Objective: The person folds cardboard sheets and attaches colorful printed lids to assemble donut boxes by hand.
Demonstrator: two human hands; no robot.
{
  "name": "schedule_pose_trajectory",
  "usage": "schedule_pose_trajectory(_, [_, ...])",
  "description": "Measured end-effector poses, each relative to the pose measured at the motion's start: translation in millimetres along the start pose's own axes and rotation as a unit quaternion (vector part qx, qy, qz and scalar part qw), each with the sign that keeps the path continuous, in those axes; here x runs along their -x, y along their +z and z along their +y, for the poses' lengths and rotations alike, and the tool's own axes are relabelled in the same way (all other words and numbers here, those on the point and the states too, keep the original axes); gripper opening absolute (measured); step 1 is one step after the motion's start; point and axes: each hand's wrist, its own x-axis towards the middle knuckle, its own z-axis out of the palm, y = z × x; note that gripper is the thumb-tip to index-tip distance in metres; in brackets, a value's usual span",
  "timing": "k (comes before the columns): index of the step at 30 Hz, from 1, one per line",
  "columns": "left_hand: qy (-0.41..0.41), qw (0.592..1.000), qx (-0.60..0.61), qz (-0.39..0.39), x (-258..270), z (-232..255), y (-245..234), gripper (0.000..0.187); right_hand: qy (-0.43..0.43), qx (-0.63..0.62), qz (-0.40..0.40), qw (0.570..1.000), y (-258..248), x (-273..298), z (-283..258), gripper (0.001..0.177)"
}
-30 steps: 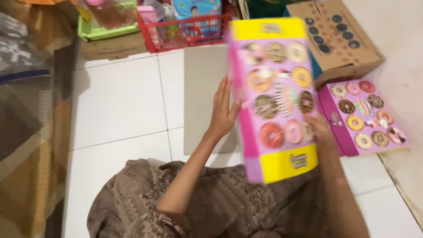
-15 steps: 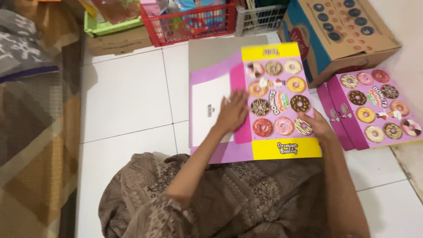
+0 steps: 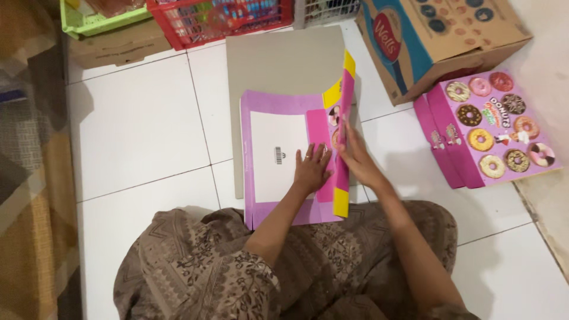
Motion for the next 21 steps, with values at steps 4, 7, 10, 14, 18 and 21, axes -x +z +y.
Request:
schedule_pose_trajectory(4, [0.020,0.981,0.171,0.084,-14.9,-52.1,42.8,0.062,0.065,0.096,-0.031,0.993,57.0,-8.8,-12.3,0.088])
schedule_pose_trajectory(7, [-0.069,0.736,0.642,0.204,12.4,-130.6,25.5,0.049,0.048,0.203,-0.042,0.977,95.4,-14.4,-19.9,0.094])
schedule_pose_trajectory(10, [-0.141,0.797,0.535,0.244,44.3,-123.3,-13.4,0.053,0.054,0.296,-0.064,0.952,123.0,-12.2,-15.9,0.092])
schedule_pose_trajectory(14, [-0.108,0.975,-0.009,0.196,60.3,-66.8,-43.5,0.062,-0.016,0.278,-0.021,0.960,148.9,-2.8,24.6,0.069])
schedule_pose_trajectory(18, [-0.081,0.989,-0.026,0.122,60.3,-56.5,-42.1,0.072,-0.060,0.200,0.036,0.977,137.2,-4.0,72.3,0.055])
schedule_pose_trajectory(21, [-0.082,0.992,-0.031,0.093,59.8,-54.9,-37.5,0.074,-0.036,0.242,0.053,0.968,133.1,-25.5,75.7,0.060])
